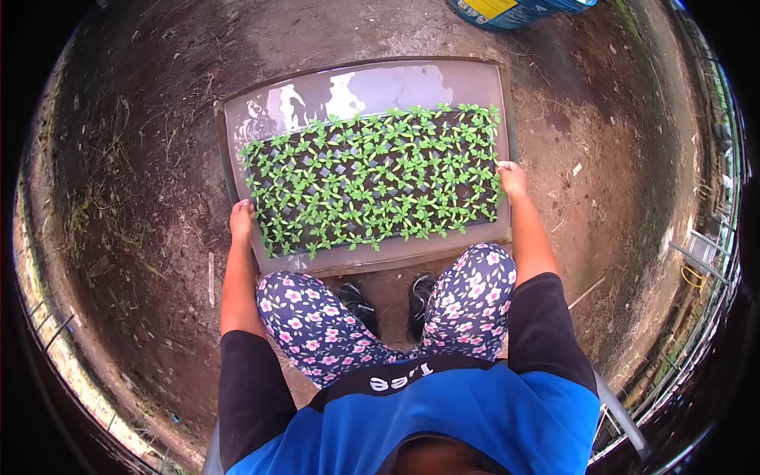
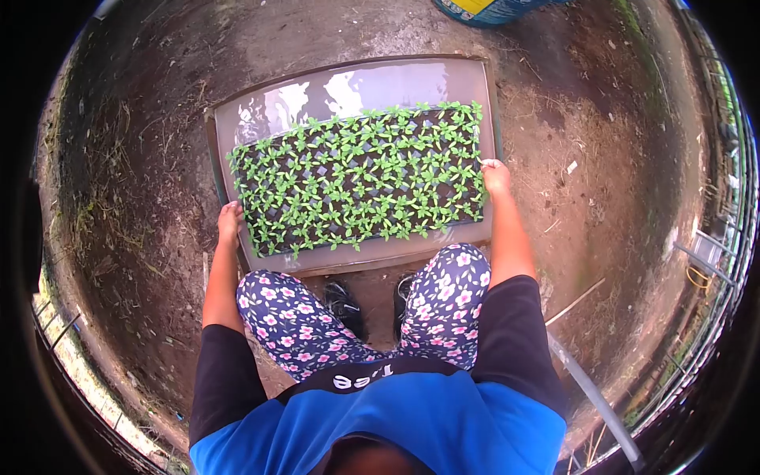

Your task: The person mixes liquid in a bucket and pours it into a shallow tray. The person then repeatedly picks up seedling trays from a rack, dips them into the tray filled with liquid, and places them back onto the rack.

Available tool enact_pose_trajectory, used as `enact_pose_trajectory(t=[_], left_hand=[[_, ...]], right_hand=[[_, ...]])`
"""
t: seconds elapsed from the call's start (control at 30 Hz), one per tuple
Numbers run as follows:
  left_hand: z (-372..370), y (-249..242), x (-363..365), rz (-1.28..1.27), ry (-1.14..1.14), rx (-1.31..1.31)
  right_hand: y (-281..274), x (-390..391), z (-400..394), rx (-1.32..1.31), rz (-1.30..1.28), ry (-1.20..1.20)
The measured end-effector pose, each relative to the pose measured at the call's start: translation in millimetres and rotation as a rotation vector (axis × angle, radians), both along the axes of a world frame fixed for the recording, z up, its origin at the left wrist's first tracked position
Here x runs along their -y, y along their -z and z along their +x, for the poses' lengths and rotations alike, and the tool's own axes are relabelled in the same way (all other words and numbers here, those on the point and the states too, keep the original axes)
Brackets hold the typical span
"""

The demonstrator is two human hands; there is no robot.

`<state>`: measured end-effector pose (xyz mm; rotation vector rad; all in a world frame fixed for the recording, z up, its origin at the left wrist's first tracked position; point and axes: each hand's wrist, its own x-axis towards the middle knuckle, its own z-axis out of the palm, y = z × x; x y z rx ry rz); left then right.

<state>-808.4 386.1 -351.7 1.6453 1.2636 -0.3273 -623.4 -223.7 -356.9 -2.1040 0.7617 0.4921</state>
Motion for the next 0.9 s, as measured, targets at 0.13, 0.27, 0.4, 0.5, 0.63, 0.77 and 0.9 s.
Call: enact_pose_trajectory(t=[0.13,0.27,0.4,0.5,0.63,0.77,0.9], left_hand=[[6,-12,3,0.008,-0.012,-0.052],[11,-18,9,0.007,-0.09,0.01],[9,-34,11,-0.017,-0.091,0.005],[10,-41,8,-0.093,-0.076,-0.045],[28,-78,25,-0.136,0.059,-0.04],[27,-79,35,0.005,0.182,0.17],[39,-147,70,0.11,0.138,0.295]], right_hand=[[1,1,2,-0.014,-0.004,-0.013],[0,0,5,0.033,0.027,0.017],[-19,-2,8,-0.091,0.099,0.028],[-38,-8,12,-0.224,0.157,0.001],[-77,-40,9,-0.147,0.156,-0.025],[-91,-50,2,0.007,0.281,-0.071],[-152,-68,-6,0.099,0.166,-0.125]])
